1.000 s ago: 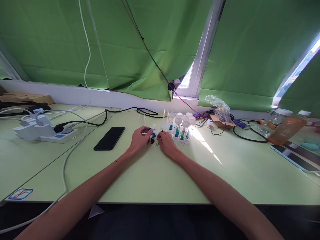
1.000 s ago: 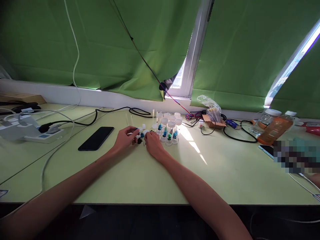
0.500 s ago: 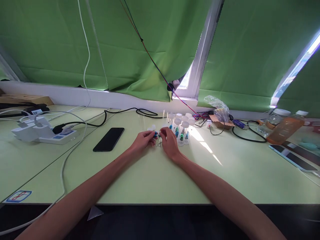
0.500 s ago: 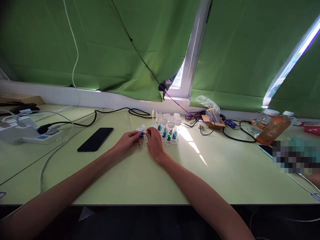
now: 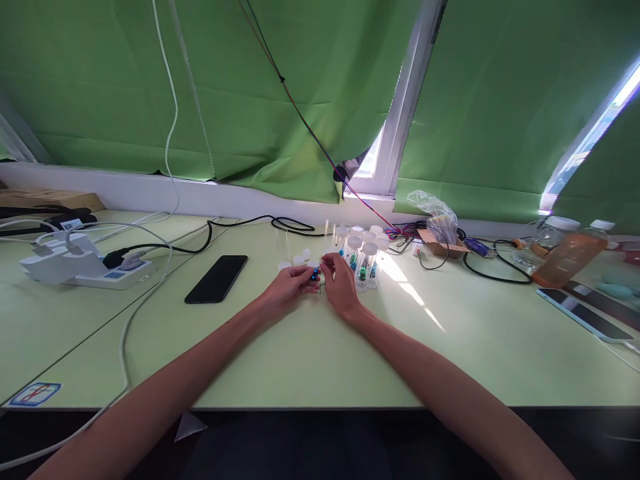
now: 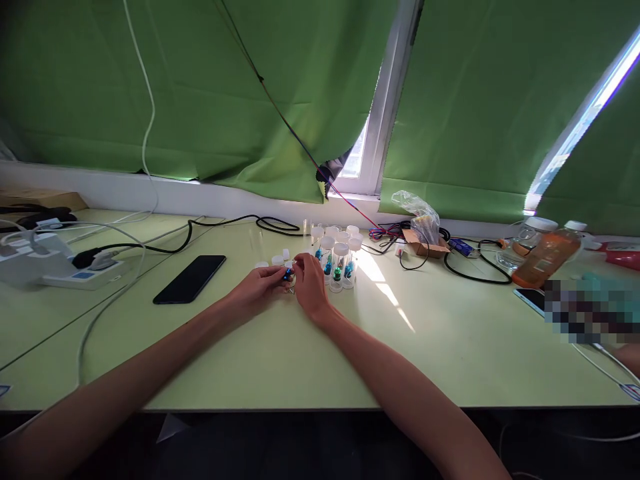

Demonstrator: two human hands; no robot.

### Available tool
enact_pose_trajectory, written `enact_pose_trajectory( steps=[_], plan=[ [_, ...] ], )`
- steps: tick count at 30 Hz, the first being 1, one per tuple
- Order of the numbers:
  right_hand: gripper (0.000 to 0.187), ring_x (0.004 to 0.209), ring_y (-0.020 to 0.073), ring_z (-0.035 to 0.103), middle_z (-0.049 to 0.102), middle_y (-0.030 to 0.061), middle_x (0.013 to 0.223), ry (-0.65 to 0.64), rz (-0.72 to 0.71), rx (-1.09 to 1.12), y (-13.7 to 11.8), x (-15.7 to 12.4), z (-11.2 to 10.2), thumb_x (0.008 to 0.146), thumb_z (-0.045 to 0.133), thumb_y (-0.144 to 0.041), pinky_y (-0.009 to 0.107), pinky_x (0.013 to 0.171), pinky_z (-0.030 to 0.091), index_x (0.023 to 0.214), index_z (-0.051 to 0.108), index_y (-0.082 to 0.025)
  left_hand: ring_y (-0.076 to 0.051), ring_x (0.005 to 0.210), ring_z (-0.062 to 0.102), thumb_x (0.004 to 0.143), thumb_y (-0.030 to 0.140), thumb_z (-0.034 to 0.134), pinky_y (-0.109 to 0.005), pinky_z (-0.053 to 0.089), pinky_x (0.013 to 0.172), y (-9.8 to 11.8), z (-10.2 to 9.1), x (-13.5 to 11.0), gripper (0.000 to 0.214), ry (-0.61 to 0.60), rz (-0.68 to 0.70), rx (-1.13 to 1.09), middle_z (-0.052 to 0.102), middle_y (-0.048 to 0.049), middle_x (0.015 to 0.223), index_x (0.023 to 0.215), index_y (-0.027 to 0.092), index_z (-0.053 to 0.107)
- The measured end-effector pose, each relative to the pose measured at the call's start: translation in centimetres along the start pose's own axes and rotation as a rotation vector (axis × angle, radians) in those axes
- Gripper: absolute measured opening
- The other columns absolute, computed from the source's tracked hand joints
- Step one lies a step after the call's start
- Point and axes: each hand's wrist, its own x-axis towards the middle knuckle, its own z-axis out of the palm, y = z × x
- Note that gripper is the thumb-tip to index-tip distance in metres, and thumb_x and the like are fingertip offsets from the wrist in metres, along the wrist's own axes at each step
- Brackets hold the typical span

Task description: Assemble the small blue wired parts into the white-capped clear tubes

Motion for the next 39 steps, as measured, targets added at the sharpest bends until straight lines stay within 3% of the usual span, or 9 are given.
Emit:
enact_pose_trajectory(
  steps=[6,14,19,39],
  plan=[
    [0.011,0.088,0.0181,0.059,0.064,0.0052,0.095,0.011,0.007,0.019,-0.01,0.07,-0.09,0.088,0.047,-0.020,0.032,0.081,0.048,0.095,0.056,-0.021,-0.013,0.074,0.067,0.079,0.025,0.075,-0.026,0.056,0.077,-0.22,-0.07,0.00,0.019,-0.048,-0.031,-0.038,0.072,-0.0109,0.086,0.088,0.009,0.075],
    [0.013,0.081,0.0166,0.060,0.064,0.0035,0.089,-0.008,0.051,0.029,-0.13,0.11,-0.21,0.088,0.050,-0.021,0.030,0.078,0.048,0.097,0.059,-0.022,-0.016,0.083,0.071,0.078,0.017,0.075,-0.027,0.057,0.088,0.11,0.46,-0.37,0.010,-0.013,-0.065,-0.051,0.074,-0.0123,0.096,0.085,0.010,0.076],
    [0.013,0.082,0.0171,0.059,0.064,0.0029,0.087,-0.017,0.023,0.004,-0.16,0.17,-0.32,0.087,0.052,-0.020,0.031,0.078,0.048,0.096,0.061,-0.022,-0.016,0.083,0.072,0.075,0.010,0.076,-0.026,0.057,0.089,0.27,0.57,-0.46,0.011,0.001,-0.092,-0.050,0.075,-0.0127,0.095,0.086,0.010,0.077],
    [0.012,0.085,0.0182,0.061,0.065,0.0026,0.084,-0.075,-0.002,-0.008,0.30,0.33,-0.22,0.085,0.055,-0.016,0.032,0.081,0.048,0.090,0.064,-0.022,-0.016,0.082,0.072,0.068,0.016,0.082,-0.025,0.057,0.086,-0.25,0.41,-0.19,0.017,0.081,-0.053,-0.025,0.075,-0.0114,0.089,0.083,0.009,0.077]
  ],
)
